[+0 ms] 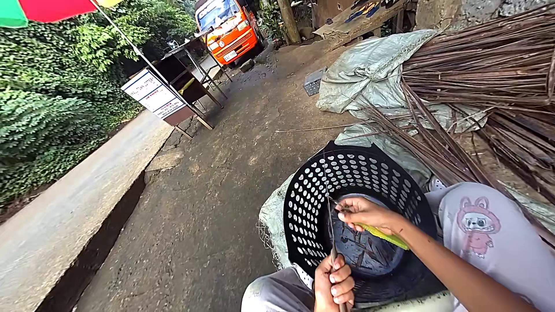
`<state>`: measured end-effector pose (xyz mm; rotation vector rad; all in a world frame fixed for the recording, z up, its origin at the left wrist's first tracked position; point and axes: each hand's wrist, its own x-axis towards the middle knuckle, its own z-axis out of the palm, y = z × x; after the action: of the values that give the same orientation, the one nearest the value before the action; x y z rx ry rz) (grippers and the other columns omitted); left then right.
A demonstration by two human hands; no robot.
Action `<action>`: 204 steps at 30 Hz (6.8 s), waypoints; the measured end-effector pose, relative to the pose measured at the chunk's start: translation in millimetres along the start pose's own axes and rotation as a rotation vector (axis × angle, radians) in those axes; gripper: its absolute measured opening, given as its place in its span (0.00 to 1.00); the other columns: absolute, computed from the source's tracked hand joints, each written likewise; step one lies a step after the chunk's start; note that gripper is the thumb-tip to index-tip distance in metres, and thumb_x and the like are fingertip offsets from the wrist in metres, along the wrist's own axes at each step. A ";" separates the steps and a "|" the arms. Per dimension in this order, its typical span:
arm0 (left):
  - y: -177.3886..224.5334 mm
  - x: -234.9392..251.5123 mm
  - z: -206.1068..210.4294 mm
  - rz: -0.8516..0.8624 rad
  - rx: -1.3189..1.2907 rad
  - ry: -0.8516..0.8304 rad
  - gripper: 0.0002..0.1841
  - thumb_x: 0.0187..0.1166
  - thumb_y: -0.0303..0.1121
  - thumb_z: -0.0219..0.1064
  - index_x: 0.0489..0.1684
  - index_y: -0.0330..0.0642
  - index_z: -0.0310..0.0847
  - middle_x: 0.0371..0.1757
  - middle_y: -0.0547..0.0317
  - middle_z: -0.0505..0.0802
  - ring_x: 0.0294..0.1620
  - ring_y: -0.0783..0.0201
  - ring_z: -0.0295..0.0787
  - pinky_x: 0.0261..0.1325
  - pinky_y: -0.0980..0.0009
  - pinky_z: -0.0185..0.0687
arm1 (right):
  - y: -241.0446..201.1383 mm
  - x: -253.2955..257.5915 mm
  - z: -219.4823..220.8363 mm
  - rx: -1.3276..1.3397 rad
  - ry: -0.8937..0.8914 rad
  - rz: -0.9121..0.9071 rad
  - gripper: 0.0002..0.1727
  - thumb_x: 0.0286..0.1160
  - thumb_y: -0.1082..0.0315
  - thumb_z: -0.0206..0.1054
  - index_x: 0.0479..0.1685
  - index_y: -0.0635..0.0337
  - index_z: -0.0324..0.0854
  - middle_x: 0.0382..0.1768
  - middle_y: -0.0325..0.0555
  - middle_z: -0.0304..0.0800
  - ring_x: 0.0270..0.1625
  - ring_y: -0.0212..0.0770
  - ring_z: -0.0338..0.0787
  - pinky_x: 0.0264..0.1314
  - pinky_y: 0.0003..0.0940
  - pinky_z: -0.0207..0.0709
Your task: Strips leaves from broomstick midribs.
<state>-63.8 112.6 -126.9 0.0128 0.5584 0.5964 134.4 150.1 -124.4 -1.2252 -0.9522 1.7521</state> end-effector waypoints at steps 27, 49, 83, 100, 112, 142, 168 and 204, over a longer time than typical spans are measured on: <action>-2.7 -6.4 0.3 0.025 0.205 0.005 0.27 0.85 0.27 0.28 0.16 0.54 0.68 0.07 0.78 0.74 0.04 0.85 0.70 0.09 0.91 0.61 | 9.6 -5.2 10.4 0.014 -0.384 0.036 0.16 0.77 0.80 0.56 0.63 0.65 0.71 0.22 0.26 0.78 0.22 0.19 0.78 0.29 0.13 0.73; -15.0 -2.0 25.6 0.216 0.534 0.325 0.25 0.93 0.28 0.24 0.25 0.48 0.63 0.06 0.78 0.69 0.03 0.88 0.62 0.09 0.93 0.57 | 10.2 2.3 16.7 0.180 0.058 0.013 0.10 0.76 0.88 0.59 0.46 0.65 0.73 0.18 0.31 0.81 0.17 0.22 0.78 0.24 0.15 0.72; -11.2 -12.1 19.4 0.221 0.561 0.325 0.28 0.96 0.40 0.22 0.24 0.50 0.63 0.07 0.78 0.72 0.04 0.87 0.66 0.10 0.93 0.60 | 2.0 -12.5 18.8 0.203 0.072 0.053 0.13 0.95 0.73 0.42 0.51 0.66 0.73 0.34 0.37 0.79 0.30 0.26 0.81 0.39 0.20 0.78; -28.9 -1.5 24.2 0.471 1.072 0.498 0.16 0.71 0.08 0.61 0.26 0.40 0.67 0.20 0.71 0.81 0.22 0.82 0.81 0.35 0.84 0.83 | -2.7 -23.7 23.0 -0.261 0.232 -0.095 0.17 0.89 0.79 0.50 0.63 0.81 0.79 0.59 0.67 0.83 0.59 0.48 0.80 0.68 0.37 0.68; -29.3 1.3 17.9 0.507 1.139 0.529 0.09 0.66 0.09 0.65 0.30 0.32 0.74 0.21 0.68 0.82 0.23 0.81 0.81 0.36 0.83 0.82 | 20.0 -27.7 36.9 -0.416 -0.081 0.056 0.24 0.86 0.64 0.64 0.68 0.79 0.72 0.52 0.69 0.85 0.54 0.56 0.86 0.64 0.50 0.74; -19.4 -12.4 30.4 0.382 0.666 0.383 0.19 0.90 0.19 0.33 0.32 0.42 0.67 0.09 0.75 0.76 0.08 0.86 0.72 0.15 0.92 0.67 | 19.4 -46.0 24.0 -0.800 0.288 -0.411 0.14 0.82 0.73 0.62 0.55 0.79 0.83 0.47 0.74 0.89 0.53 0.72 0.90 0.56 0.66 0.77; -16.8 -14.3 20.5 0.370 0.530 0.220 0.21 0.88 0.20 0.31 0.32 0.44 0.69 0.10 0.76 0.78 0.09 0.86 0.74 0.15 0.92 0.68 | 32.0 -42.3 16.9 -0.624 -0.084 -0.453 0.19 0.87 0.70 0.53 0.56 0.79 0.85 0.50 0.73 0.87 0.58 0.68 0.85 0.65 0.63 0.69; -9.4 1.9 8.4 0.155 0.214 0.020 0.22 0.83 0.21 0.32 0.27 0.48 0.73 0.11 0.75 0.80 0.08 0.83 0.77 0.14 0.91 0.71 | 26.8 -31.0 10.0 -0.506 -0.141 -0.319 0.17 0.86 0.70 0.56 0.51 0.79 0.83 0.35 0.61 0.85 0.37 0.42 0.78 0.46 0.38 0.71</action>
<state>-53.3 107.0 -122.3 0.2543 0.6428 0.6854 127.3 109.7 -134.3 -1.1748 -1.6490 1.3990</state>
